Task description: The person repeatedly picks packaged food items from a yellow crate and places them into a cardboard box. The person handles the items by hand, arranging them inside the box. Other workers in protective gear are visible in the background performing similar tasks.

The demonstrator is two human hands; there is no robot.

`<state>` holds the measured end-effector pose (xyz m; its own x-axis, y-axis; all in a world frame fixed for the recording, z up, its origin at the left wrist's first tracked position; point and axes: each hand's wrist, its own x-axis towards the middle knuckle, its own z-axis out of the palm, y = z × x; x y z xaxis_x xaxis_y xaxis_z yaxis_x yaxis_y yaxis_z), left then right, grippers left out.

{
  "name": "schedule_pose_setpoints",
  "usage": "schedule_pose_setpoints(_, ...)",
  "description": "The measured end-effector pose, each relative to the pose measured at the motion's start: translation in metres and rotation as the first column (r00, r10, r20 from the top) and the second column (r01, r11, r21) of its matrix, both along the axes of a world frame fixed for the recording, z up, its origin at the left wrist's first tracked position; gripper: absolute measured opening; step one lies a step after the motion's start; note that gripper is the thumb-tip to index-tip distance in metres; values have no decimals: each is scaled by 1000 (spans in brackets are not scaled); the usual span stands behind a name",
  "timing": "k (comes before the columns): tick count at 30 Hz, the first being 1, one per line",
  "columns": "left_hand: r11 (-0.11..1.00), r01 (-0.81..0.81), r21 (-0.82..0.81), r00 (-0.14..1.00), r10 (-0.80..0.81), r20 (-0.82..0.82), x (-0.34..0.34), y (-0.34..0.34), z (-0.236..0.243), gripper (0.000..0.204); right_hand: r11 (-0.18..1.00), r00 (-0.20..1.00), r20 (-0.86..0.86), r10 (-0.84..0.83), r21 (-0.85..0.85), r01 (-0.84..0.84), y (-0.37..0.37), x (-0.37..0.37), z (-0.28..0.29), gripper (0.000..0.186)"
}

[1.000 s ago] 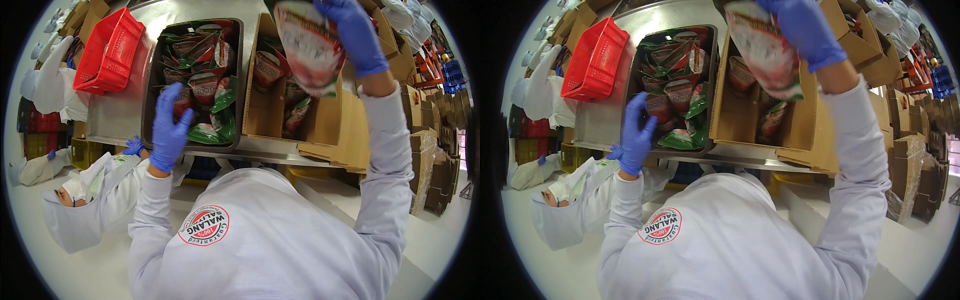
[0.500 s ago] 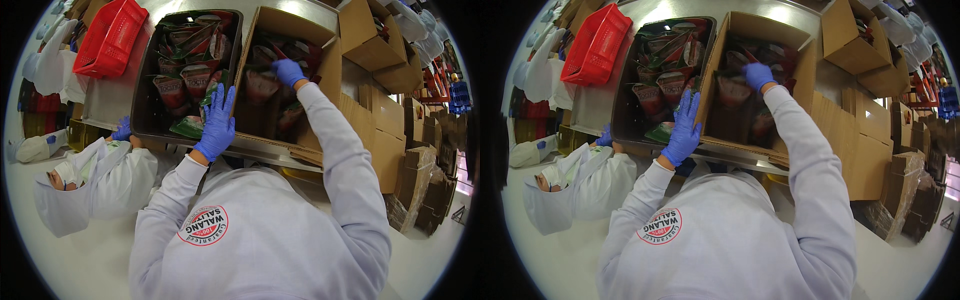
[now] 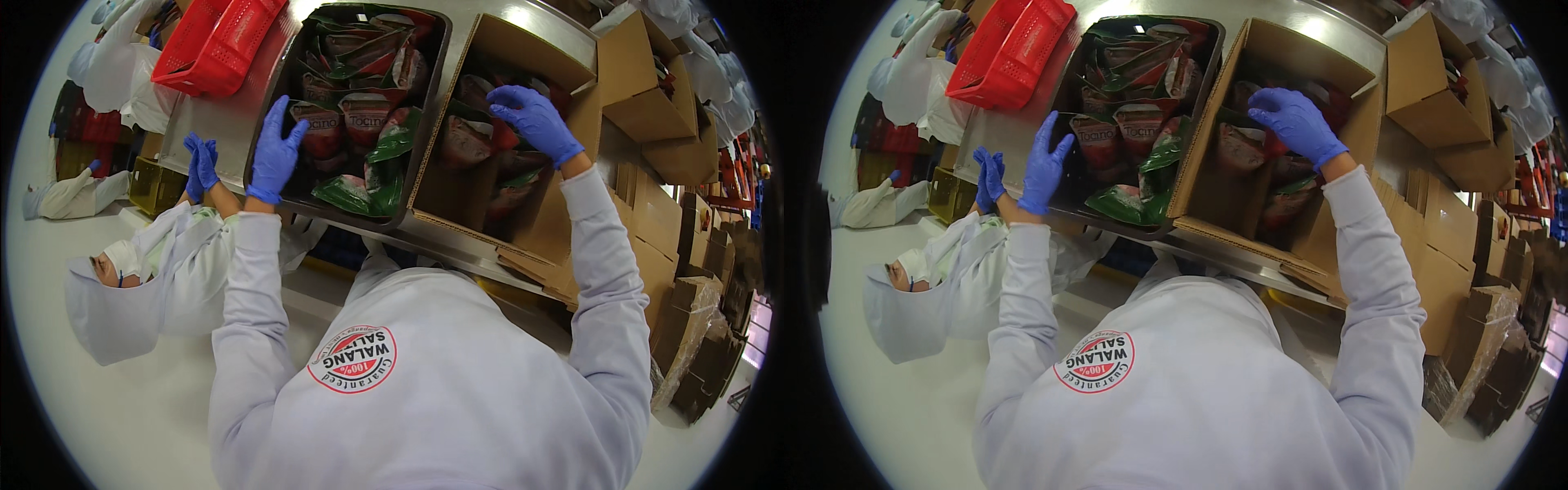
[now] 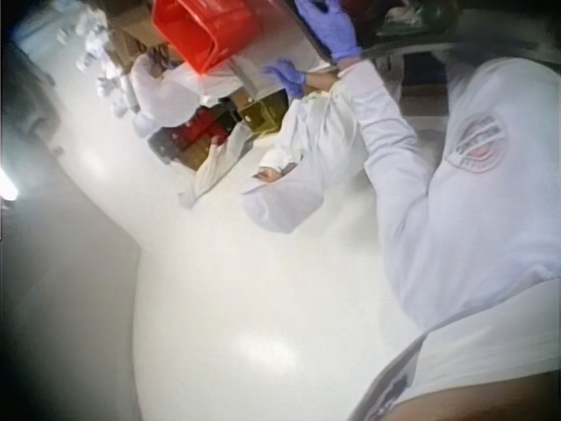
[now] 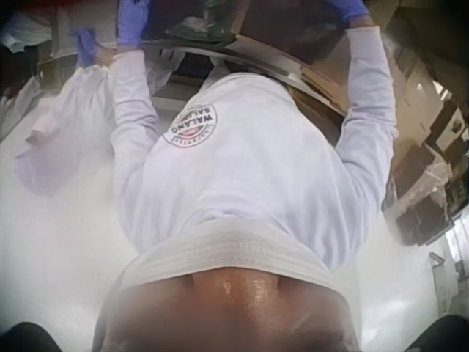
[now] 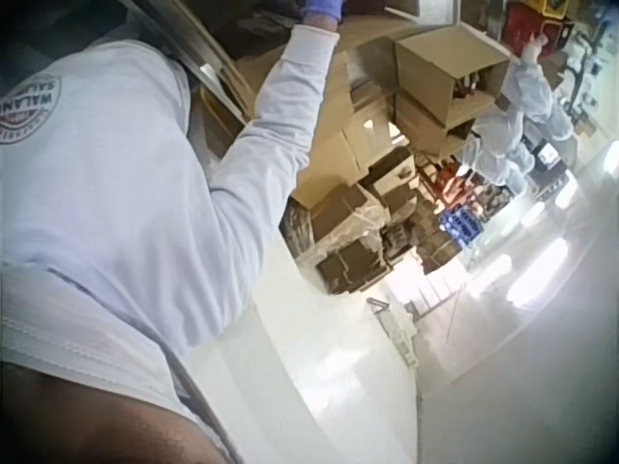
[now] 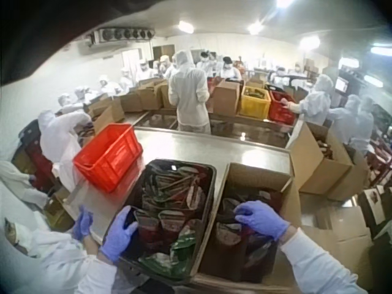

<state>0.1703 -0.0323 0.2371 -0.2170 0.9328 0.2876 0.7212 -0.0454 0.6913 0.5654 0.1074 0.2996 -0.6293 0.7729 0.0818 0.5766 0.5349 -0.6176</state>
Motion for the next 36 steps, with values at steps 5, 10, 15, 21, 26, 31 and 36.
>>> schedule_pose_setpoints(5, 934, -57, -352, 998, 42, -49, -60, 39, -35, 47, 992, 983, -175, 63, -95, -81, -8, -82, 21, 30)
schedule_pose_setpoints(10, 995, -10, -102, 955, -20, -295, -97, 80, -107, 43, 975, 976, 139, 169, -167, -145, -8, -226, -5, 32)
schedule_pose_setpoints(15, 961, -2, -277, 914, -110, -390, -106, 109, -149, 27, 988, 907, 421, -29, 152, -38, 1, -320, -120, 23)
schedule_pose_setpoints(21, 983, -35, -180, 950, -23, -312, -93, 108, -154, 18, 931, 904, 409, -123, 363, -37, -7, -355, -164, 18)
schedule_pose_setpoints(26, 982, -97, -160, 987, 74, -144, -98, 101, -158, 17, 959, 885, 453, -103, 281, -32, -8, -374, -167, 18)
schedule_pose_setpoints(31, 955, -51, -293, 979, -10, -204, -99, 99, -159, 19, 974, 864, 494, -93, 226, -24, 5, -376, -185, 22)
schedule_pose_setpoints(36, 892, -59, -448, 974, -47, -221, -91, 69, -125, 20, 984, 836, 546, 49, 117, -134, -12, -368, -185, 22)
